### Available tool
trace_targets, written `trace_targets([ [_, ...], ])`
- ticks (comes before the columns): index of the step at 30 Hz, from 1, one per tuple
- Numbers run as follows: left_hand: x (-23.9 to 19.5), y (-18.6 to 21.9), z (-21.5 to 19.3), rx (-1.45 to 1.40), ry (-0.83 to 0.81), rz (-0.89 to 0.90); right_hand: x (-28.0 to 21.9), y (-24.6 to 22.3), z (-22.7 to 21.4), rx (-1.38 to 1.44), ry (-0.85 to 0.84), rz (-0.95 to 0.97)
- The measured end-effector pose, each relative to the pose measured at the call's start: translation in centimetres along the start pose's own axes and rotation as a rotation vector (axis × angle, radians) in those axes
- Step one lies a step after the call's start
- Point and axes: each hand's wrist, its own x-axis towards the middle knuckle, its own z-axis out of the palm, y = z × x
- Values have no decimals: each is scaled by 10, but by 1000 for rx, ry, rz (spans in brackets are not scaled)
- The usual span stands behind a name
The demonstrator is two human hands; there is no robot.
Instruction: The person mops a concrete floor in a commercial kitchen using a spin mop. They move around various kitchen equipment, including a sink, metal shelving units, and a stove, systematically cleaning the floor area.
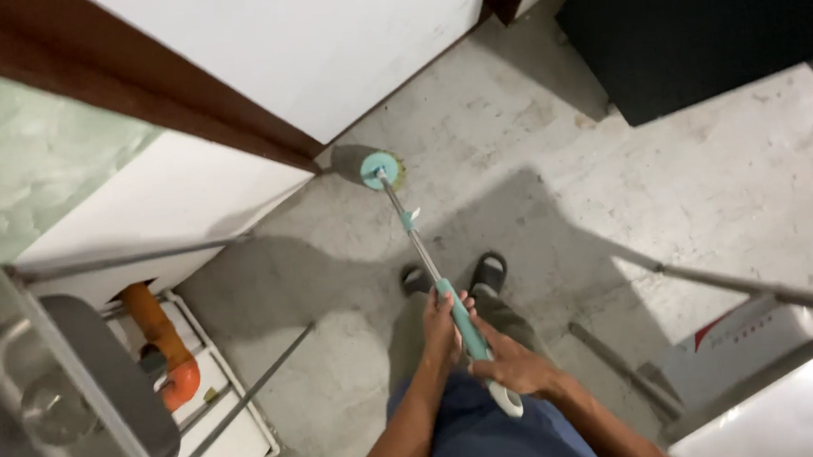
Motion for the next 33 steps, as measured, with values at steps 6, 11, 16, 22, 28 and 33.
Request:
trace_targets([
  [6, 117, 15, 19, 933, 167, 72, 104, -1, -64, -122, 38, -174],
  [11, 177, -5, 82, 728, 320, -51, 109, -3, -105, 87, 292, 168],
  [16, 255, -151, 69, 1410, 41, 232, 120, 101, -180, 0, 504, 82],
  [22, 245, -177, 261, 1531, -243, -119, 83, 127, -256, 253, 691, 63],
  [28, 207, -187, 326, 1525, -299, -216, 53, 130, -269, 388, 686, 90],
  [33, 258, -241, 174, 2031, -411, 126, 67, 151, -218, 129, 589, 119],
])
